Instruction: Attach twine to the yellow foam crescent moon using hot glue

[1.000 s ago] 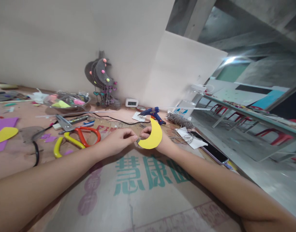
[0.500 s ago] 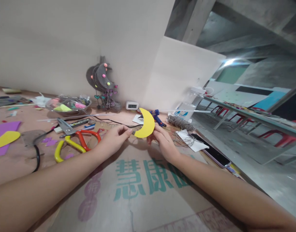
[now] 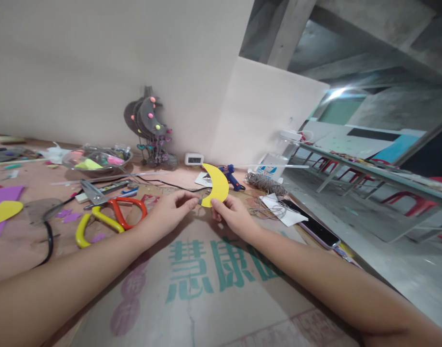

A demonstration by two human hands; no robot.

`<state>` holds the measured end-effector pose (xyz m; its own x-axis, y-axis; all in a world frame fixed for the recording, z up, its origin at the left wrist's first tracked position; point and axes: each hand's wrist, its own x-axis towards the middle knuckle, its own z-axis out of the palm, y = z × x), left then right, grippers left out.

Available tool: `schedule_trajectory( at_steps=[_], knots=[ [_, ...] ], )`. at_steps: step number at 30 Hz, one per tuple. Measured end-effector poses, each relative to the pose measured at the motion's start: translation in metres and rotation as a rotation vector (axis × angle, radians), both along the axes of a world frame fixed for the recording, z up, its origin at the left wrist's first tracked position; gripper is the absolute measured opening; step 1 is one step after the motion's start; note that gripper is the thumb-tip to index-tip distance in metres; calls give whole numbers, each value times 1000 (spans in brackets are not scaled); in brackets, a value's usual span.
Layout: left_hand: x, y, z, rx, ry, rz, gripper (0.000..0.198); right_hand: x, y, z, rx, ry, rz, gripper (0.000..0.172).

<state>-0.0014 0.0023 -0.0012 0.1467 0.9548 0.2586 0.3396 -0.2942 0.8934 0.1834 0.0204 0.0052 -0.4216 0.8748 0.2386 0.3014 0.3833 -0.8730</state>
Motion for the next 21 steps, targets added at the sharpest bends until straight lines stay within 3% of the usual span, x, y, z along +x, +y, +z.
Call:
schedule_trajectory(
  at_steps=[6, 21],
  knots=[
    [2, -5, 6, -11, 35, -26, 25, 0, -1, -1, 3, -13, 19, 33],
    [1, -3, 3, 6, 52, -49, 25, -1, 0, -1, -1, -37, 9, 33]
  ],
)
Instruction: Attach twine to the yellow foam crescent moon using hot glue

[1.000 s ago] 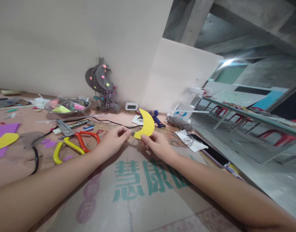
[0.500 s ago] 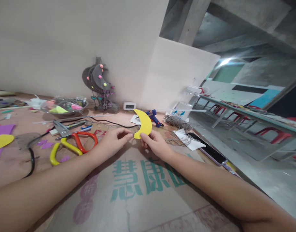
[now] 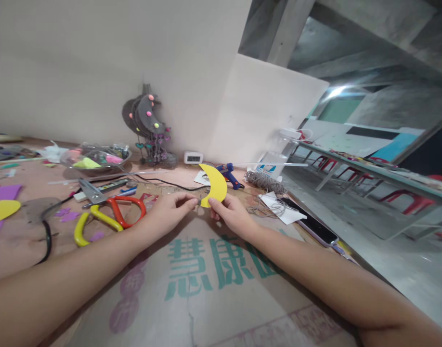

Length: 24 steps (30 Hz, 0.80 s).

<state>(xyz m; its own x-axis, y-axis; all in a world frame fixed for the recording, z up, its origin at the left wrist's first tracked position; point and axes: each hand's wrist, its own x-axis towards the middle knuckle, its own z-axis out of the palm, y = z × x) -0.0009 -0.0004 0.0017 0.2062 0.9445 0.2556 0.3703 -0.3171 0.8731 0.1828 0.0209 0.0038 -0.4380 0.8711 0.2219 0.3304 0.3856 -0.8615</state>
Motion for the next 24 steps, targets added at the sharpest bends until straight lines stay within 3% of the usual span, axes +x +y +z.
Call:
schedule_trajectory(
  at_steps=[10, 24],
  knots=[
    [0, 10, -8, -74, -378, 121, 26, 0, -1, 0, -35, 10, -3, 33],
    [-3, 11, -11, -63, -219, 126, 19, 1, 0, -1, -20, -19, -19, 33]
  ],
)
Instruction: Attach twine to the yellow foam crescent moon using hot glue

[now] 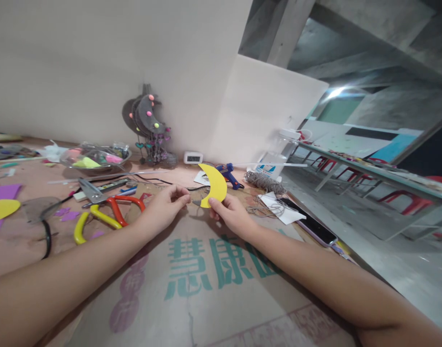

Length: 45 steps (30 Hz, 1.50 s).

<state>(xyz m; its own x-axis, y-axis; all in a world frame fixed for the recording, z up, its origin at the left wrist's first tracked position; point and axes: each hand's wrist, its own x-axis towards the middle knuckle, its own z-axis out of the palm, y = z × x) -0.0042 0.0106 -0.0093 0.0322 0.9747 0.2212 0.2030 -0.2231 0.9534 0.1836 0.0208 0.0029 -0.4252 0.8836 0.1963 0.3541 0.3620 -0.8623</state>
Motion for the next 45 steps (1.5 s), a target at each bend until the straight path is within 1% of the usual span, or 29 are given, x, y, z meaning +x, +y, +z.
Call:
schedule_trajectory(
  at_steps=[6, 10, 12, 15, 16, 17, 21, 26, 31, 37, 45],
  knots=[
    [1, -2, 4, 14, 3, -11, 22, 0, -1, 0, 8, -6, -6, 34],
    [2, -5, 7, -11, -65, -14, 30, 1, 1, -2, 20, -27, 3, 35],
    [2, -5, 6, -31, -87, -5, 30, 1, 1, -2, 23, -30, 5, 34],
    [2, -1, 1, -18, -117, 14, 23, 1, 1, -2, 17, -26, 7, 34],
    [2, 0, 0, 4, -128, 20, 32, 0, 1, -2, 16, -27, 8, 34],
    [1, 1, -1, -3, -110, 3, 36, 0, 1, -2, 15, -30, 10, 35],
    [2, -4, 5, 13, 62, -63, 29, 1, 1, -2, 16, -36, 10, 36],
    [4, -12, 15, -17, 198, -65, 22, 1, 1, -2, 22, -35, 22, 35],
    [3, -13, 14, 6, 240, -101, 25, -1, -1, 0, 30, -27, 28, 32],
    [4, -14, 15, 9, 235, -132, 28, -1, -1, -1, 30, -24, 23, 33],
    [4, -13, 13, 15, 252, -77, 24, -1, -2, 0, 33, -14, 27, 33]
  ],
)
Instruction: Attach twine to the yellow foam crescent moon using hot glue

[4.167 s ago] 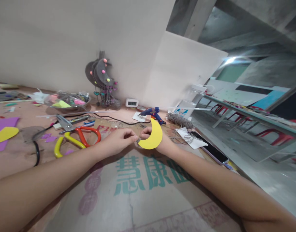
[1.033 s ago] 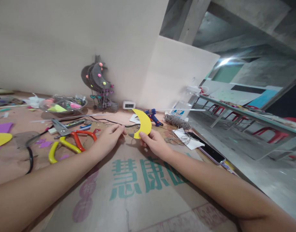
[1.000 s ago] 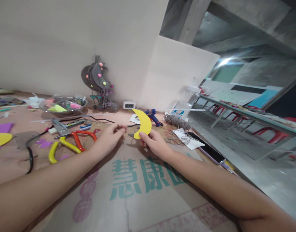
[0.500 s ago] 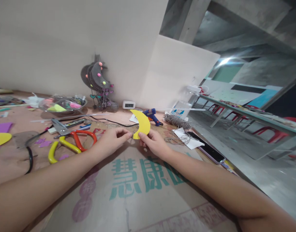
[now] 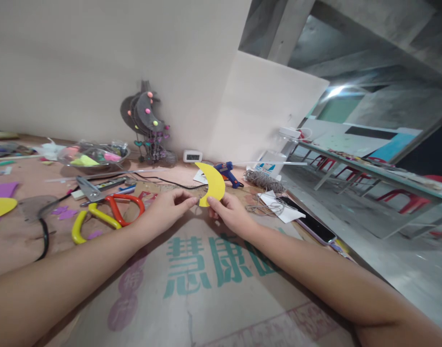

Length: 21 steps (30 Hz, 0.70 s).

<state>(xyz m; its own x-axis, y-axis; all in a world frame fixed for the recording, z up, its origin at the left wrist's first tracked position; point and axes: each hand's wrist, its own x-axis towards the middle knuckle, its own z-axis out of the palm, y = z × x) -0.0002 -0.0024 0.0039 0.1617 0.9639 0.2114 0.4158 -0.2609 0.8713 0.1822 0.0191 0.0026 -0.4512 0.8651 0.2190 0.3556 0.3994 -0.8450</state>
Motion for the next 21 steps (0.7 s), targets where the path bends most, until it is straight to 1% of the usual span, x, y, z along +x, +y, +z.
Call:
schedule_trajectory(
  at_steps=[8, 13, 21],
  knots=[
    [0, 0, 1, 11, 9, 5, 21, 1, 1, -1, 8, -11, -12, 32],
    [0, 1, 1, 21, -27, -38, 23, 1, 0, 0, 4, -6, -15, 33],
    [0, 0, 0, 17, 30, -23, 24, 0, 0, 0, 4, -22, -8, 32]
  ],
)
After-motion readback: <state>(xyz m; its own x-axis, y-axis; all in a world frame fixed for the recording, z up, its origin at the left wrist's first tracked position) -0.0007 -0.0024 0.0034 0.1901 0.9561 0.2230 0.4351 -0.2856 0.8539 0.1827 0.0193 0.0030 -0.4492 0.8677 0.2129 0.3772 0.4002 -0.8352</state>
